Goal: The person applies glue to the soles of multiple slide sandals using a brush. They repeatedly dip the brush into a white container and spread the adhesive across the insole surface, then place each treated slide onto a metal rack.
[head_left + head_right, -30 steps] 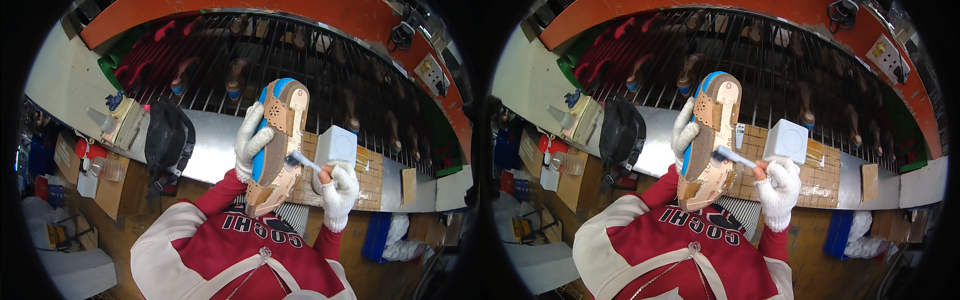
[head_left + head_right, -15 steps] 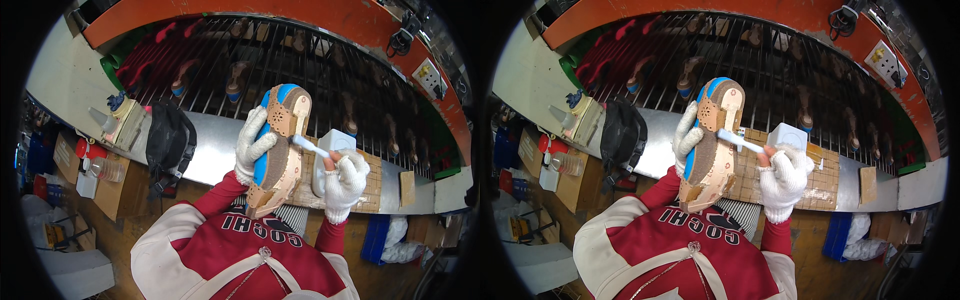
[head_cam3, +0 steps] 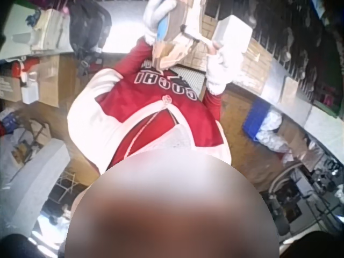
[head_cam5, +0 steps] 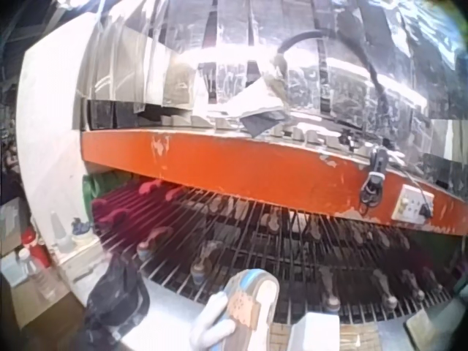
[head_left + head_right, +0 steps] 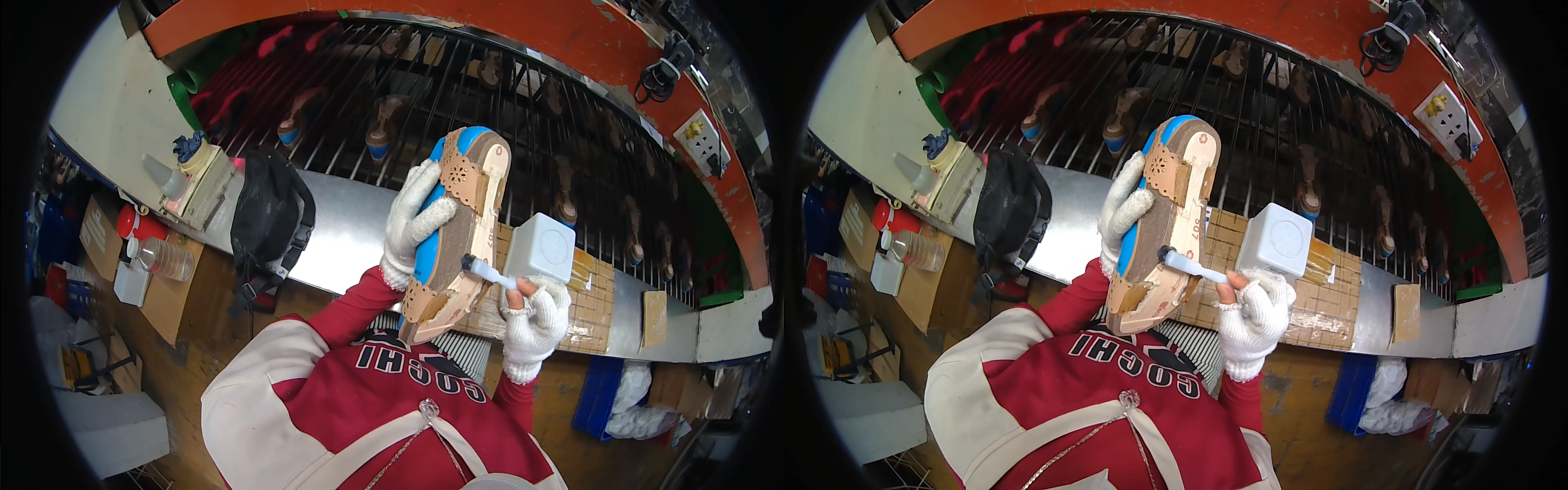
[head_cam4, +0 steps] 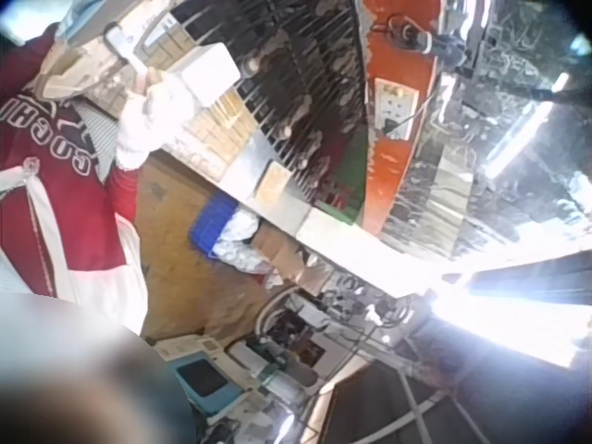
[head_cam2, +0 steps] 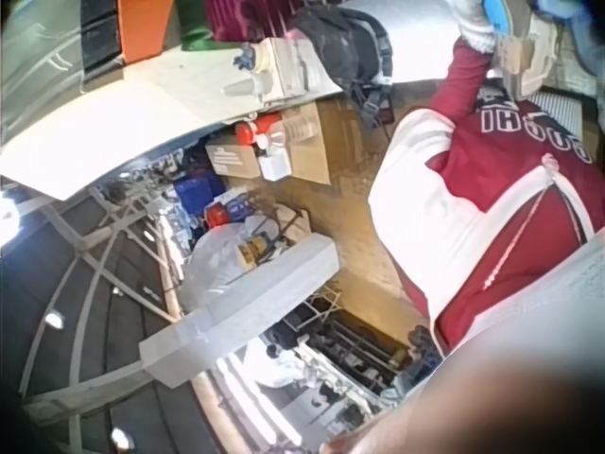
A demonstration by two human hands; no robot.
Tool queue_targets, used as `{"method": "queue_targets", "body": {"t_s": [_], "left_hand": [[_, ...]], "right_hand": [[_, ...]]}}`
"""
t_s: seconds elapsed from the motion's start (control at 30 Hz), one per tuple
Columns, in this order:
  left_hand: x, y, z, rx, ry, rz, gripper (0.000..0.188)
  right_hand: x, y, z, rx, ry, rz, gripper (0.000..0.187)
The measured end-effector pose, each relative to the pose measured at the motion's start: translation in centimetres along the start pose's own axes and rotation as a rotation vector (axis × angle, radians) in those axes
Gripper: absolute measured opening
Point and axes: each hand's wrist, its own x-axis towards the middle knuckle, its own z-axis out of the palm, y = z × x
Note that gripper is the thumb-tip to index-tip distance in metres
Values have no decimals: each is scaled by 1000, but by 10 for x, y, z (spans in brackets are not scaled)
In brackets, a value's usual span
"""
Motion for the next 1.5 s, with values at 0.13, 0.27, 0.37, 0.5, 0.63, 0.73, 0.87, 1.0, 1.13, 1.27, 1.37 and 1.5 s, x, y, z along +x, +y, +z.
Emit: {"method": "queue_targets", "body": {"t_s": [0.13, 0.27, 0.37, 0.5, 0.63, 0.73, 0.87, 1.0, 1.13, 1.27, 1.37, 1.5], "left_hand": [[1, 1, 8, 9, 18, -22, 51], [4, 4, 13, 15, 32, -38, 51], [7, 6, 13, -36, 33, -60, 52], [8, 7, 17, 6, 46, -46, 52], [6, 5, 18, 43, 45, -41, 53], [5, 3, 17, 46, 63, -32, 55], [3, 1, 15, 3, 56, -89, 56], [1, 2, 18, 73, 73, -82, 55], [0, 2, 17, 74, 86, -76, 57], [-4, 4, 20, 113, 83, -97, 59], [-10, 4, 22, 140, 77, -170, 60], [-15, 5, 21, 196, 47, -233, 61]], "right_hand": [[-7, 0, -1, -9, 43, -45, 22], [-9, -2, -4, -48, 94, -131, 28], [-9, -8, -8, -149, 121, -211, 29], [-2, -10, -19, -239, 132, -331, 32], [6, -9, -21, -199, 128, -309, 34], [9, -10, -22, -182, 88, -318, 32], [20, -8, -19, -122, 99, -300, 30], [31, -7, -22, -267, -14, -47, 22], [31, -4, -28, 15, -171, 3, 16], [27, 4, -15, -26, -36, 263, 18], [14, 4, -17, 142, -115, 392, 19], [-3, -2, -24, 331, -197, 474, 20]]}}
